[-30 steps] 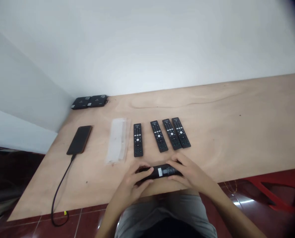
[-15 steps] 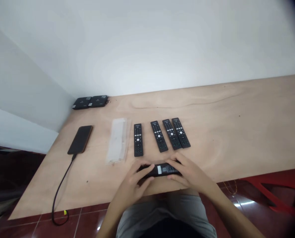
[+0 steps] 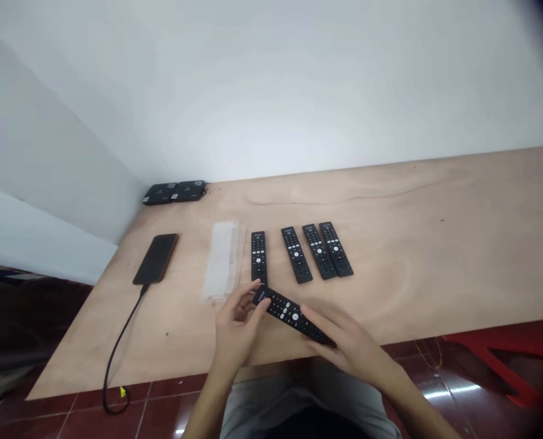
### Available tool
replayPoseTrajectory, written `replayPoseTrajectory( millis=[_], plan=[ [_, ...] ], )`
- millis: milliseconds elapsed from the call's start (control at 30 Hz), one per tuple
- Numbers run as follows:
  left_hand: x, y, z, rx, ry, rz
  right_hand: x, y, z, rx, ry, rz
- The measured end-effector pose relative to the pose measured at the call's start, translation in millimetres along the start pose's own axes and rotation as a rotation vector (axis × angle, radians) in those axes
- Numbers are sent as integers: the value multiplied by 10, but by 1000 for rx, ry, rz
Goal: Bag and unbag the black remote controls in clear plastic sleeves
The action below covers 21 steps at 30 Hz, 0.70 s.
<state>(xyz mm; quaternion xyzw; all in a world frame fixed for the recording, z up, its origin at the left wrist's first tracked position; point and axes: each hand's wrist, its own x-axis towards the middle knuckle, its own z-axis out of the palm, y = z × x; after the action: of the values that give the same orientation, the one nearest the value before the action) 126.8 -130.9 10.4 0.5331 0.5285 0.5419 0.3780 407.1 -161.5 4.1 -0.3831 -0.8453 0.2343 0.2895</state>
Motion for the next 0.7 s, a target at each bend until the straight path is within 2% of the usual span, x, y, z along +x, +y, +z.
replayPoseTrajectory(
  millis=[67, 167, 267, 367, 433, 533, 700],
  plan=[
    [66, 54, 93, 37, 10, 47, -39, -15, 17, 4, 71, -7],
    [214, 138, 151, 219, 4, 218, -77, -24, 62, -28, 210, -6],
    [362, 121, 89, 404, -31, 356, -93, -35, 133, -51, 279, 19],
    [414, -10, -12, 530, -103, 415, -63, -69, 228, -114, 320, 61],
    [384, -104, -59, 580, -147, 422, -2, -110, 297, -172, 320, 102],
    [296, -167, -83, 632, -151, 418, 152, -198, 387, -222, 241, 177],
    [193, -92, -69, 695, -113, 425, 426, -333, 479, -287, 103, 261]
  ],
)
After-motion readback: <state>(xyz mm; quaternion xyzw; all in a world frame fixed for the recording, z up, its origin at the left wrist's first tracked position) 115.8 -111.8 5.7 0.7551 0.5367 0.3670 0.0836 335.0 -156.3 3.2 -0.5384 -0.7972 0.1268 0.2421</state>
